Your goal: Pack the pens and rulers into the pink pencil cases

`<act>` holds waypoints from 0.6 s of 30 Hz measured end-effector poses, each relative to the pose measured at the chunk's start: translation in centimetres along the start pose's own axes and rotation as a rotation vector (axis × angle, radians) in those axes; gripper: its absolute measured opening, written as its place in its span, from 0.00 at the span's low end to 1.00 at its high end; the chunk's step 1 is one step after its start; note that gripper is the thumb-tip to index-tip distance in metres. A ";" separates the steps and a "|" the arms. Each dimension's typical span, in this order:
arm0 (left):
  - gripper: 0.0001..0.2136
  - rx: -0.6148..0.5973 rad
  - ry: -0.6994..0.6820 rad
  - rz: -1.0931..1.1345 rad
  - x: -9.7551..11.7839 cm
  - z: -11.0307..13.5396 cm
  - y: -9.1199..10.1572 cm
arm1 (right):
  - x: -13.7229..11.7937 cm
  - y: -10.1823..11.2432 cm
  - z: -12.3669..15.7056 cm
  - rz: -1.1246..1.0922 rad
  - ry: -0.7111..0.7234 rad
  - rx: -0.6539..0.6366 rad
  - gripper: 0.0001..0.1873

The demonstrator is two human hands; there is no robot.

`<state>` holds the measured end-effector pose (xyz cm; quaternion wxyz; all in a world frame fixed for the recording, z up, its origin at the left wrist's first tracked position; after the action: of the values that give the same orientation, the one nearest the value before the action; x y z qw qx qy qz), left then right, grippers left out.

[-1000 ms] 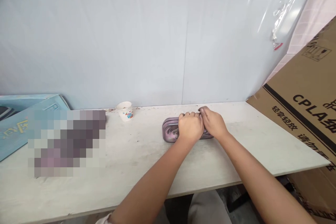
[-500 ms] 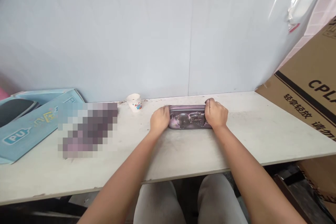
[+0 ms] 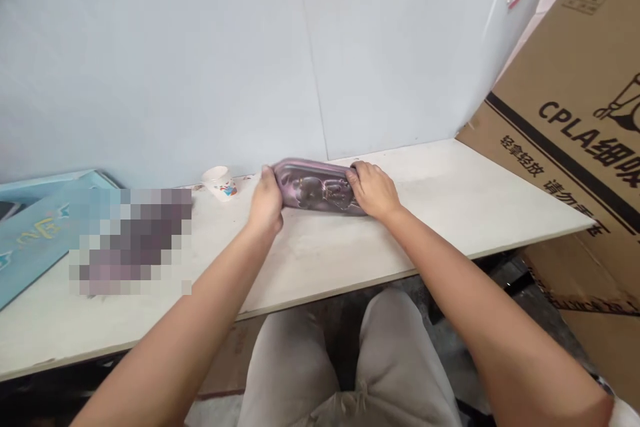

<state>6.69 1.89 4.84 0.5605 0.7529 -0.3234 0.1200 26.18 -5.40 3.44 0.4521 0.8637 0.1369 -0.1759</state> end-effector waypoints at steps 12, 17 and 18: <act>0.20 0.154 -0.682 -0.017 20.5 0.9 -1.1 | 2.2 14.0 -0.4 -0.250 0.153 -0.008 0.37; 0.17 0.305 -0.751 0.029 24.3 1.6 -4.0 | 2.5 17.4 -0.5 0.108 0.124 -0.080 0.30; 0.17 0.319 -0.755 0.035 24.6 0.8 -4.5 | 2.9 17.5 -0.5 0.160 0.111 -0.083 0.29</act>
<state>28.11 -6.80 14.50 0.2765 0.8158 -0.4966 -0.1067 35.81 -14.44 15.24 0.4919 0.8607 0.0994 -0.0855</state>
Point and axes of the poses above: each hand's wrist, its own z-axis away from the middle knuckle, its own y-axis out of the back of the hand, x = y × z, the point moved 3 cm from there along -z, towards the middle knuckle, and after that the axes turned 8 degrees about -z, right-handed, at the moved point
